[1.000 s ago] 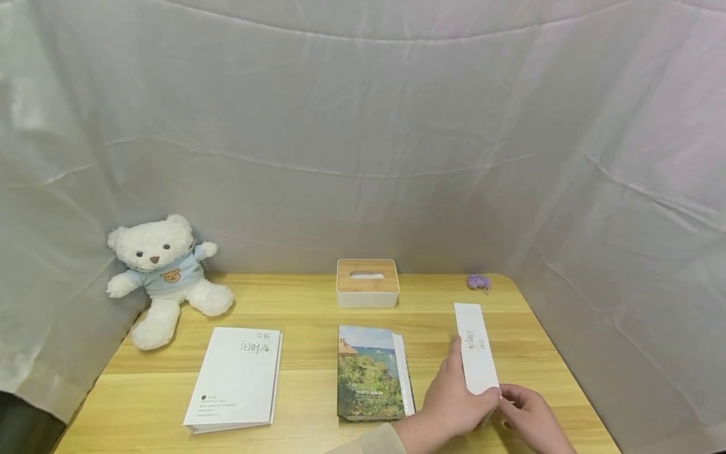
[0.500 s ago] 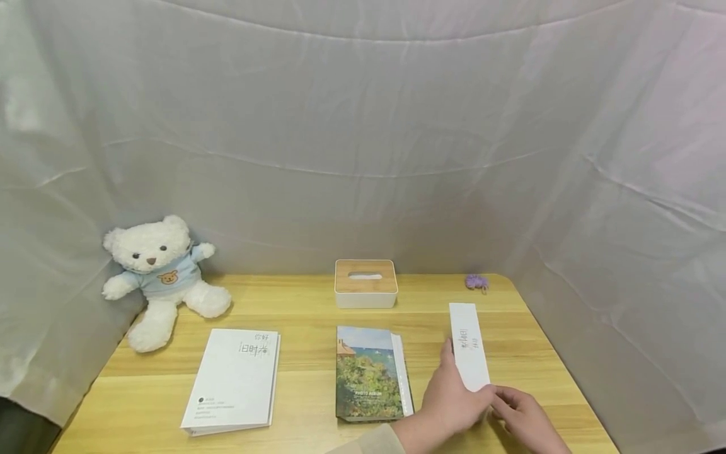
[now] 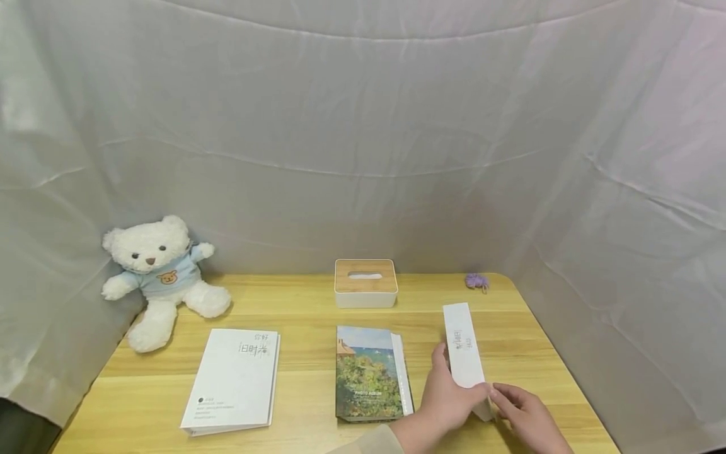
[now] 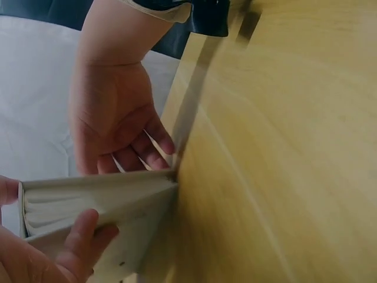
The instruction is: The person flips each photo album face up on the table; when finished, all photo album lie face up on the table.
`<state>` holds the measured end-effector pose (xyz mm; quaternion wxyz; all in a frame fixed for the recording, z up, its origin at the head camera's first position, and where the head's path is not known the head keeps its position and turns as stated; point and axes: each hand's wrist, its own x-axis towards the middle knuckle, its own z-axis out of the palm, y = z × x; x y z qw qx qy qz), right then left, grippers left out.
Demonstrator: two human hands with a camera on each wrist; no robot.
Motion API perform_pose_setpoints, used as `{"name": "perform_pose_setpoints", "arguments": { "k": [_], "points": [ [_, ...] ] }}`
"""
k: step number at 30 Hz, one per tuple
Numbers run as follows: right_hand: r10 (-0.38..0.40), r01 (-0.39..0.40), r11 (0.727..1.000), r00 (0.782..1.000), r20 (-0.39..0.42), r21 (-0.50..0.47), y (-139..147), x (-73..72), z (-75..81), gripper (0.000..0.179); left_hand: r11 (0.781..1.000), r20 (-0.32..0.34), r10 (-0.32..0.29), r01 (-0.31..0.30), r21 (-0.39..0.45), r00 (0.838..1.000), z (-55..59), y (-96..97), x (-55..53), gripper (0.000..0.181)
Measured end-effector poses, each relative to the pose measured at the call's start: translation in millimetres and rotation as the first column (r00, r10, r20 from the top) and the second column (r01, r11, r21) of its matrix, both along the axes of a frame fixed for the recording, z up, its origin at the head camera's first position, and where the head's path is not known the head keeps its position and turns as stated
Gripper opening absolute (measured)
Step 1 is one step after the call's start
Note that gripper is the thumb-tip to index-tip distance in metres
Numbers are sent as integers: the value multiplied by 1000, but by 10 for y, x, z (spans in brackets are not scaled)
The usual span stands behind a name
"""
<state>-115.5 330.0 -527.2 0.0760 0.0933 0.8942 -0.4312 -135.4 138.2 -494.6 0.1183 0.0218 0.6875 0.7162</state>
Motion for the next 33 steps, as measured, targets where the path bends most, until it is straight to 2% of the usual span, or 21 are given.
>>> {"name": "perform_pose_setpoints", "arguments": {
  "k": [4, 8, 11, 16, 20, 25, 33],
  "points": [
    [-2, 2, 998, 1000, -9, 61, 52, 1, 1, 62, 997, 41, -5, 2, 78, 999, -57, 28, -16, 95],
    [-11, 10, 996, 1000, 6, 90, 87, -8, 5, 68, 996, 71, -5, -1, 85, 997, -77, 36, -19, 91],
    [-21, 20, 996, 1000, 14, 86, 104, -12, -5, 69, 997, 59, -4, 0, 75, 998, -104, 21, -28, 93],
    [-34, 34, 993, 999, 1, 117, 125, -14, -9, 65, 1000, 27, -18, 18, 20, 999, -161, -22, -58, 82],
    [-39, 39, 989, 999, 3, 142, 126, -16, 4, 67, 996, -23, -19, 17, -86, 1000, -199, -52, -79, 70],
    [-34, 33, 986, 999, 4, 163, 125, -13, 13, 72, 976, -58, -2, -10, -216, 998, -217, -72, -87, 81],
    [-27, 24, 976, 1000, 12, 218, 140, -26, 7, 78, 972, -62, -21, 6, -235, 998, -255, -112, -90, 71]
  ]
}}
